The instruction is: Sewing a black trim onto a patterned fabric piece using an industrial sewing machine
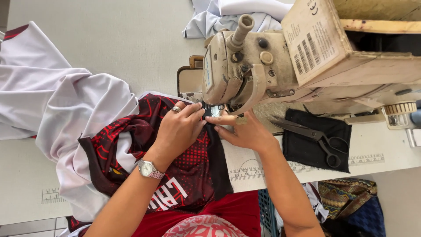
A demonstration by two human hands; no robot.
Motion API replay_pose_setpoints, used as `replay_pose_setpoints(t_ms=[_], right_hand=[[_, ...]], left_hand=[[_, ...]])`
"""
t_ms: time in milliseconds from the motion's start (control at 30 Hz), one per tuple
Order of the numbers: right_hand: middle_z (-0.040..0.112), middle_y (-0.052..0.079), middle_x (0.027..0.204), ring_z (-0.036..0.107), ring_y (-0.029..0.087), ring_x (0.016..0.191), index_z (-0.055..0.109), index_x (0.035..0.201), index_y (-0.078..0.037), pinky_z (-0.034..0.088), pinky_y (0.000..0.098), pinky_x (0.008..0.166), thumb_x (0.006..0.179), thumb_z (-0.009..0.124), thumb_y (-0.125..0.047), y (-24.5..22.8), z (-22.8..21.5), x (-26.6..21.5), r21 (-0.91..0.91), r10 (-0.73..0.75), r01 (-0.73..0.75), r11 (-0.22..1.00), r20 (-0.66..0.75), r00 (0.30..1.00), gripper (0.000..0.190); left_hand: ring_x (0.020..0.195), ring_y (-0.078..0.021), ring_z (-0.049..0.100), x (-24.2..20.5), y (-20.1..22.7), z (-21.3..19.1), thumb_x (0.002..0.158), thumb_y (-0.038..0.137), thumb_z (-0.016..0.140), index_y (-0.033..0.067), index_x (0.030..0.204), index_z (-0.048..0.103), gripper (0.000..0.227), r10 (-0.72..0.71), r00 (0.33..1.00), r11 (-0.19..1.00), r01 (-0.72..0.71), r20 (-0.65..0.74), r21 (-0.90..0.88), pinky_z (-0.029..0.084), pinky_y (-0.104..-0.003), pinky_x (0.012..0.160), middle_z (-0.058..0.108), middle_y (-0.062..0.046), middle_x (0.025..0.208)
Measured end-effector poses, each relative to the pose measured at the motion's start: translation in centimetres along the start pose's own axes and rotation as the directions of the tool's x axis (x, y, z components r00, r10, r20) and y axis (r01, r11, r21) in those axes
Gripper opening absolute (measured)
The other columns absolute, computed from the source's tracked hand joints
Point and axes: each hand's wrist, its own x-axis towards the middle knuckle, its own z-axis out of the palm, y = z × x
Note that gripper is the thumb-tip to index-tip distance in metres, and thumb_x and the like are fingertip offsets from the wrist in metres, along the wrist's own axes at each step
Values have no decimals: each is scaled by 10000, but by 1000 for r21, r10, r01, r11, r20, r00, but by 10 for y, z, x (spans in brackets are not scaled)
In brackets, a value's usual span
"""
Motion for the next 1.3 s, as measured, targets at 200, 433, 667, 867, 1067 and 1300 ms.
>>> replay_pose_setpoints(t_ms=[200,433,667,867,1067,1300], right_hand=[[736,44,827,701,293,870,775,1204,-349,488,493,922,927,665,-247,-7,-3,1,-56,-33,32,998,-16,999,315],[749,116,895,706,360,936,763,1242,-305,492,504,954,934,683,-260,-16,-17,8,17,59,-59,998,12,998,321],[693,124,854,681,347,805,756,1194,-239,536,483,806,953,656,-374,-39,-31,-9,73,306,-304,950,-18,952,293],[546,18,1099,524,283,1055,636,1329,-294,441,440,845,762,737,-669,-91,12,-65,-309,329,-359,880,-148,933,687],[633,-27,1007,582,232,1053,639,916,-246,443,366,847,919,702,-403,-115,18,-85,-62,411,-437,897,-246,878,170],[738,89,840,670,131,697,493,1295,-89,547,266,608,1011,604,-201,-121,-3,-105,919,513,-275,284,97,853,325]], left_hand=[[1099,-222,671,1,-7,9,901,297,677,133,1151,748,307,-18,1000,1000,18,-14,21,527,-336,803,711,-43,1179],[1081,-261,674,6,-19,8,805,323,792,145,1210,742,445,-152,988,984,155,41,-91,531,-351,883,705,-29,1238],[724,-304,741,24,-21,-18,885,107,725,11,1483,521,639,-406,914,832,370,1,-412,583,-405,723,513,-214,1498],[642,-275,705,20,-25,-8,903,38,680,100,1340,662,441,-342,920,893,256,-190,-372,585,-348,618,583,-108,1270],[591,-198,680,18,-13,-11,885,73,733,135,1219,727,339,-249,937,947,182,-245,-264,547,-292,534,591,-27,1050],[865,-349,718,-3,40,-48,904,193,692,150,1154,696,254,-73,997,978,77,25,-195,583,-418,707,626,-67,1024]])
